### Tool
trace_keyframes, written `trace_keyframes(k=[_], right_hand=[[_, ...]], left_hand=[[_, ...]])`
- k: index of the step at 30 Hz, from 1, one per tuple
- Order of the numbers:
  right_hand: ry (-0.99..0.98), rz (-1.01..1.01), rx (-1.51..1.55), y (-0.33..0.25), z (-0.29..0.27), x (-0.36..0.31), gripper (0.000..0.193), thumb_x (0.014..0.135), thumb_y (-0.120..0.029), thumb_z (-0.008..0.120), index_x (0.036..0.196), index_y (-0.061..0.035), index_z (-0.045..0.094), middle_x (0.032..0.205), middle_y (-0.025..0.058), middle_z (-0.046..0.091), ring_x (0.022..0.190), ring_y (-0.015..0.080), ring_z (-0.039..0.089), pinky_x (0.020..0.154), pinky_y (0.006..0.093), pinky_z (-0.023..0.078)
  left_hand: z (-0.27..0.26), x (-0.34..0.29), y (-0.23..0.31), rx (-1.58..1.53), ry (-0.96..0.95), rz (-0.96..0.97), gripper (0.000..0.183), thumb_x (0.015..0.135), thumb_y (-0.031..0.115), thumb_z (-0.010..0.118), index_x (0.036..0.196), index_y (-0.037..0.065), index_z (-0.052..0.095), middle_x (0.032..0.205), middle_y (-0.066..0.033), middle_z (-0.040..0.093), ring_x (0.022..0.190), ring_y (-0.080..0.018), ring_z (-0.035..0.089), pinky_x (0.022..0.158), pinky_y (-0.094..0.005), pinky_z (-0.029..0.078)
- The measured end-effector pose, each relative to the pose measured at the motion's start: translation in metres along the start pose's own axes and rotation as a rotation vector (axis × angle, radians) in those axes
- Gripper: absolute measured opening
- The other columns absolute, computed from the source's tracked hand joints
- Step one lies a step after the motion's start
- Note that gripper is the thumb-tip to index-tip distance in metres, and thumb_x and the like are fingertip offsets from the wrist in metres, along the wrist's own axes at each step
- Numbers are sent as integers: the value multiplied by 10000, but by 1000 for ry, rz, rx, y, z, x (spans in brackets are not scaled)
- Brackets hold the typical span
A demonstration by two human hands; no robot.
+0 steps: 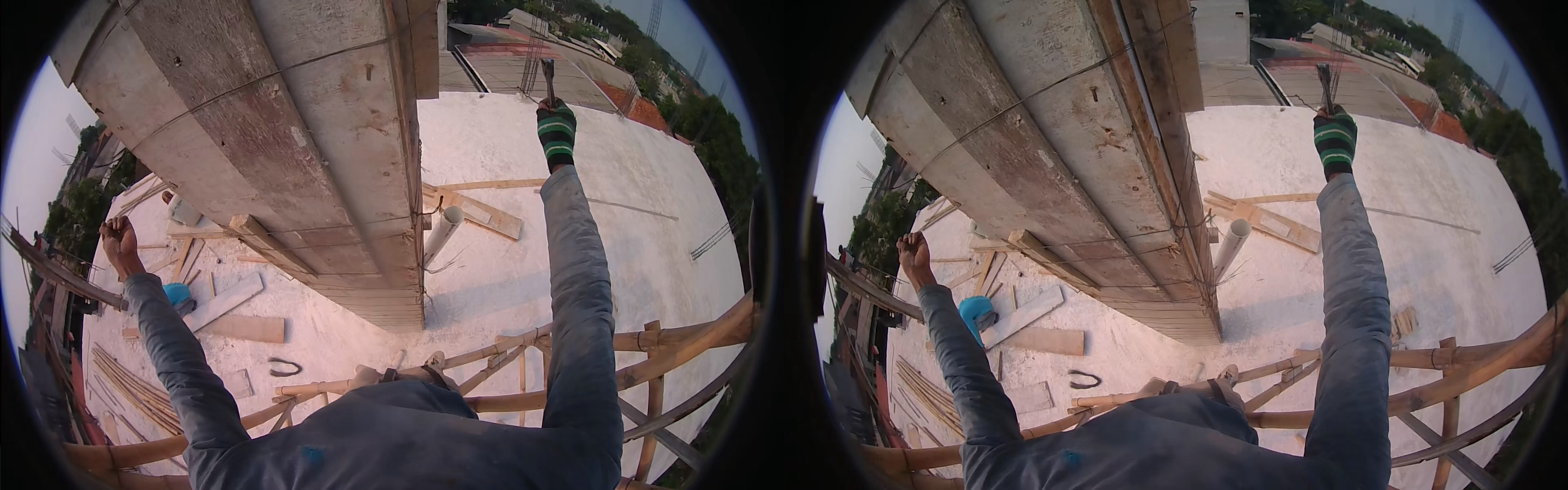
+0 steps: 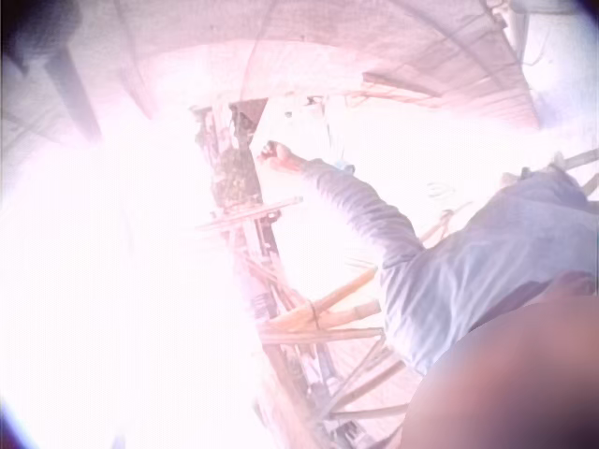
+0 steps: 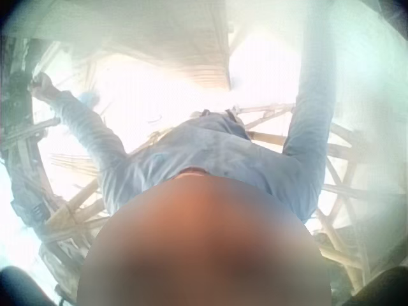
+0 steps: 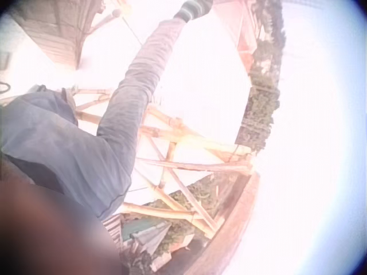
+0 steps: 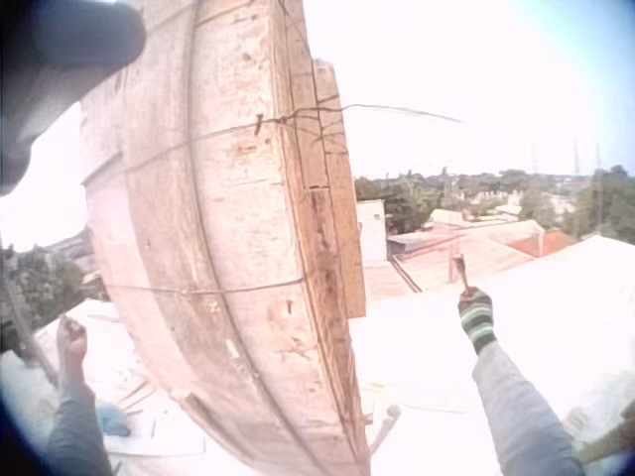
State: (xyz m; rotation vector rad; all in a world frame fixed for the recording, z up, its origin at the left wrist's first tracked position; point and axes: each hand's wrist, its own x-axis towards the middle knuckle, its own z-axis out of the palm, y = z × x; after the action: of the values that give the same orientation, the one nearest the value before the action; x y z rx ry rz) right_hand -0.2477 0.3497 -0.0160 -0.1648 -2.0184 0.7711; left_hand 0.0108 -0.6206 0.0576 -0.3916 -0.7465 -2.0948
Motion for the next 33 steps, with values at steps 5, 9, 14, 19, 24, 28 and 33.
trace_keyframes(k=[5,9,14,19,24,28,33], right_hand=[[-124,271,270,13,22,-19,94,871,-129,711,918,-64,760,731,17,668,668,135,590,620,322,458],[-220,191,260,-5,37,-16,94,902,-124,702,946,-61,756,734,3,654,655,137,590,612,316,468],[-195,-163,64,-51,56,23,235,940,-171,659,1089,-1,720,959,116,765,863,231,694,811,369,530],[-39,-147,-11,-79,49,61,222,923,-208,661,1012,-15,724,874,140,750,776,268,697,718,394,523],[-217,455,573,-104,-52,65,157,941,-149,679,1016,-14,712,769,103,699,681,232,674,598,401,528],[-4,325,865,-139,-113,2,148,946,-76,680,1045,33,691,702,78,648,591,195,630,517,339,509],[-166,262,1102,-188,-156,-79,212,942,-65,689,1099,76,665,745,82,619,610,177,602,556,309,518]], left_hand=[[14,-7,-3,51,201,133,258,683,-172,423,743,74,376,706,-48,300,640,-199,303,625,-354,286],[-2,-1,23,-152,407,289,198,896,-93,476,805,83,480,700,-36,365,584,-191,355,614,-352,342],[-25,-23,59,-109,147,376,226,1056,59,484,838,65,543,815,-78,504,691,-196,429,630,-353,410],[9,-89,60,-10,-136,323,126,1038,129,580,960,41,624,914,-78,544,811,-198,487,800,-363,451],[109,-167,31,229,-248,174,154,1072,224,561,1049,78,603,938,-1,447,804,-133,384,748,-297,378],[204,-211,2,352,-589,115,160,1071,220,566,1008,74,582,916,-11,421,765,-113,352,671,-279,348],[310,-259,-64,970,-904,108,111,1014,91,612,1038,-17,604,877,-66,534,762,-139,473,633,-282,374]])
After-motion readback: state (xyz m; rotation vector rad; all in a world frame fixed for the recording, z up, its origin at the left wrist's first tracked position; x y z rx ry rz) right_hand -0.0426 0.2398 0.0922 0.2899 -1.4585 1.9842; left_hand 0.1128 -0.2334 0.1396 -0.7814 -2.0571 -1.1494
